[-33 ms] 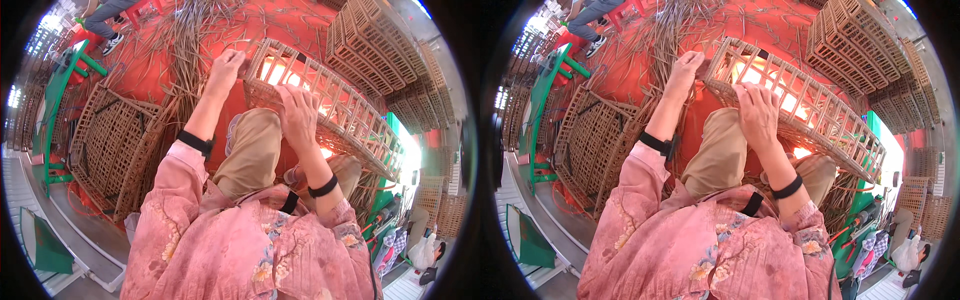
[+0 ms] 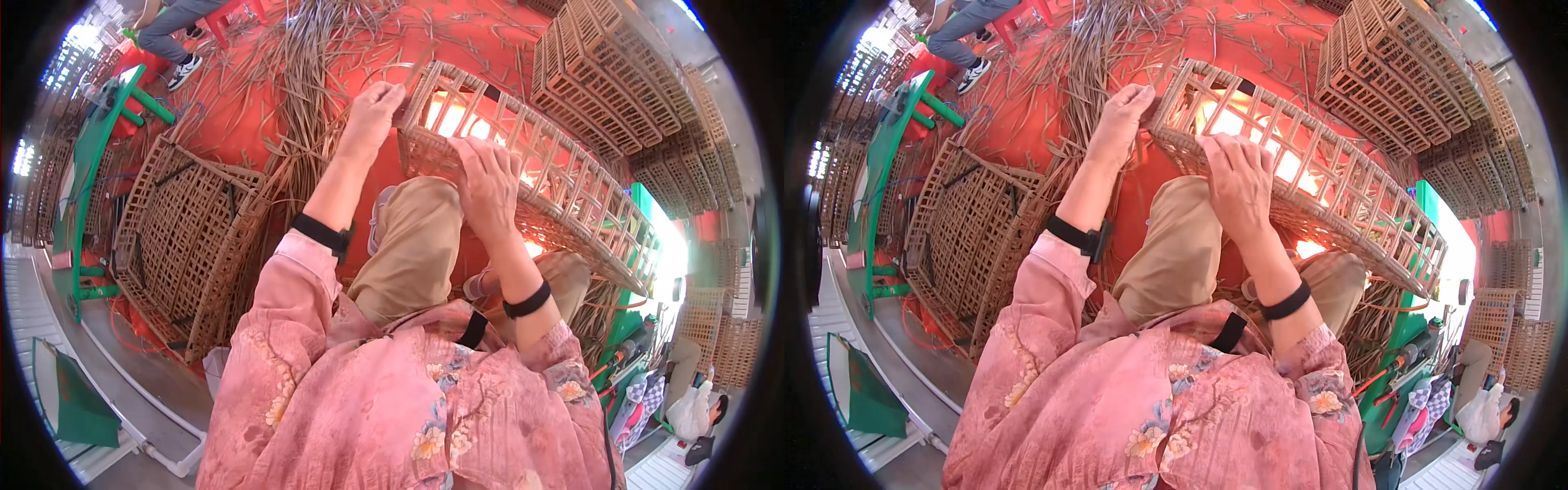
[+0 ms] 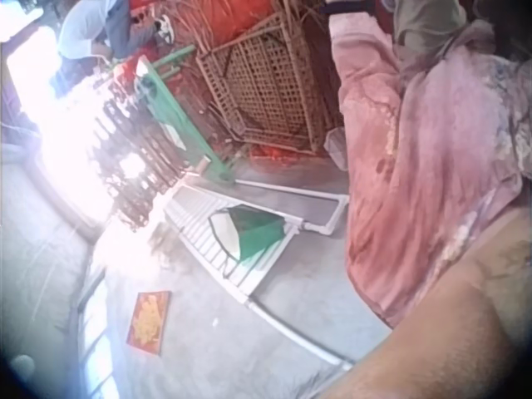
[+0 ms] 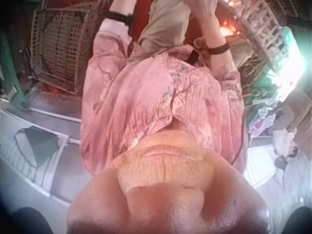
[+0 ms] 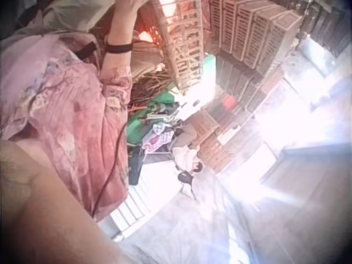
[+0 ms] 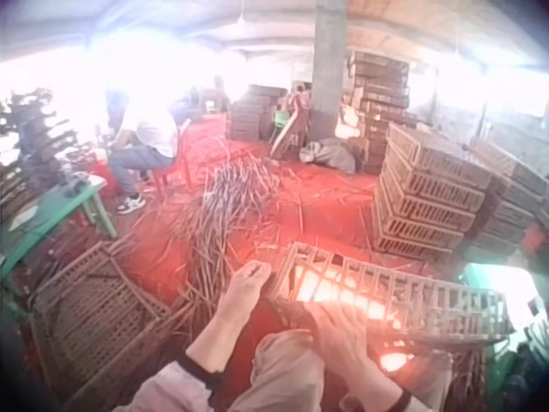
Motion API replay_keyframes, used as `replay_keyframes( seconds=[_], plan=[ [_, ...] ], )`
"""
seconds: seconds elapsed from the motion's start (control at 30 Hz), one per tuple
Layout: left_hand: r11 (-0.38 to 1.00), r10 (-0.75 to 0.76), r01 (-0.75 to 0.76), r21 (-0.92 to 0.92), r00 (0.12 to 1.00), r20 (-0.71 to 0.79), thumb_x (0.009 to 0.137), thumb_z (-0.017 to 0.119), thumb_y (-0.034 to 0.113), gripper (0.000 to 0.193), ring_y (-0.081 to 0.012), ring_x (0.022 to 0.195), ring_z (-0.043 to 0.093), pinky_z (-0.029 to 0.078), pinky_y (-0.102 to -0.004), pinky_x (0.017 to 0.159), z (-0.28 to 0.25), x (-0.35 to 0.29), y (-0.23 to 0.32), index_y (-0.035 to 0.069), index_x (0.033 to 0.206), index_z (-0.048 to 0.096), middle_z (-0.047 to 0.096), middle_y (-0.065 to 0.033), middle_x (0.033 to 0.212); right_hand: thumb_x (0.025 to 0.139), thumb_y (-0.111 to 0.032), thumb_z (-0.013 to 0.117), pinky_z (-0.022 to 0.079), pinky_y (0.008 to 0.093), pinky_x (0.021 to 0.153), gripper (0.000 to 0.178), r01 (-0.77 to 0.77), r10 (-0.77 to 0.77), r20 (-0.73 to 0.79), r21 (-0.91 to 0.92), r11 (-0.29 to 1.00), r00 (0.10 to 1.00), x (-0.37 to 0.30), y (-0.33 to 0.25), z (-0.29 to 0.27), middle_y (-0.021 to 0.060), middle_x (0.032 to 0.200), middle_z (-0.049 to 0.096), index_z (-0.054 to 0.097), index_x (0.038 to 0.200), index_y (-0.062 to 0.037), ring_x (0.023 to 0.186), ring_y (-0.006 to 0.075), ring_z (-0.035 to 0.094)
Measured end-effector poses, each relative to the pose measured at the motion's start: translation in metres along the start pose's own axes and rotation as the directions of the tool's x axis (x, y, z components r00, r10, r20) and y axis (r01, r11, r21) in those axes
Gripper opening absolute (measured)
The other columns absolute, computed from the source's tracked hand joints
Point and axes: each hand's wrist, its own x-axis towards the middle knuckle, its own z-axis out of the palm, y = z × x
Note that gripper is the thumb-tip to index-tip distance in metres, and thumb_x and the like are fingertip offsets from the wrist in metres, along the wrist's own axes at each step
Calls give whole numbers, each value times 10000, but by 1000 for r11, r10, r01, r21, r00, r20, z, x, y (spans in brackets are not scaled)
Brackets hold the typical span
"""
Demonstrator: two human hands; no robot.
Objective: Weaving a bamboo basket frame using raw material strips.
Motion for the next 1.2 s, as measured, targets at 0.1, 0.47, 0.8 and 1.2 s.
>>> replay_keyframes(
  seconds=[0.1, 0.47, 0.8, 1.2],
  plan=[
    [997, -39, 35, -65, 998, -58, 989, 600, 260, 251, -97, 852, 569, 447, -266, 815, 8, -6, -7, 21, 944, 661, 641, -17, 890, 781, -34, 637, 398, 408, 940, 415, 84, -84, -28, -14, 996, 996, 0, 16, 7, 31, 1144, 609, 627, 1190, -108, 1098, 241, 563],
    [991, -132, 132, 5, 991, 36, 997, 594, 248, 224, -86, 830, 586, 460, -264, 793, 10, -35, 11, 36, 956, 655, 648, -5, 892, 798, 17, 621, 419, 404, 905, 417, 123, -120, -31, 97, 988, 992, -21, 19, -18, 58, 1105, 654, 616, 1201, -91, 1049, 254, 600],
    [929, -366, 363, 72, 875, 317, 1015, 579, 240, 194, -67, 802, 631, 502, -257, 767, 1, -120, 41, 69, 973, 660, 675, 19, 919, 798, -14, 691, 421, 381, 899, 389, 51, -65, 73, 182, 982, 995, -69, -3, -75, 40, 1070, 666, 645, 1174, -101, 1035, 238, 614],
    [361, 471, -321, 876, 873, 127, 871, 735, 130, 130, -48, 650, 537, 424, -226, 587, -35, -131, 189, 12, 829, 697, 618, -4, 694, 726, -44, 747, 400, 398, 906, 455, -17, -4, 111, 185, 983, 994, -66, -10, -81, 30, 1059, 653, 646, 1164, -110, 1025, 239, 599]
  ],
)
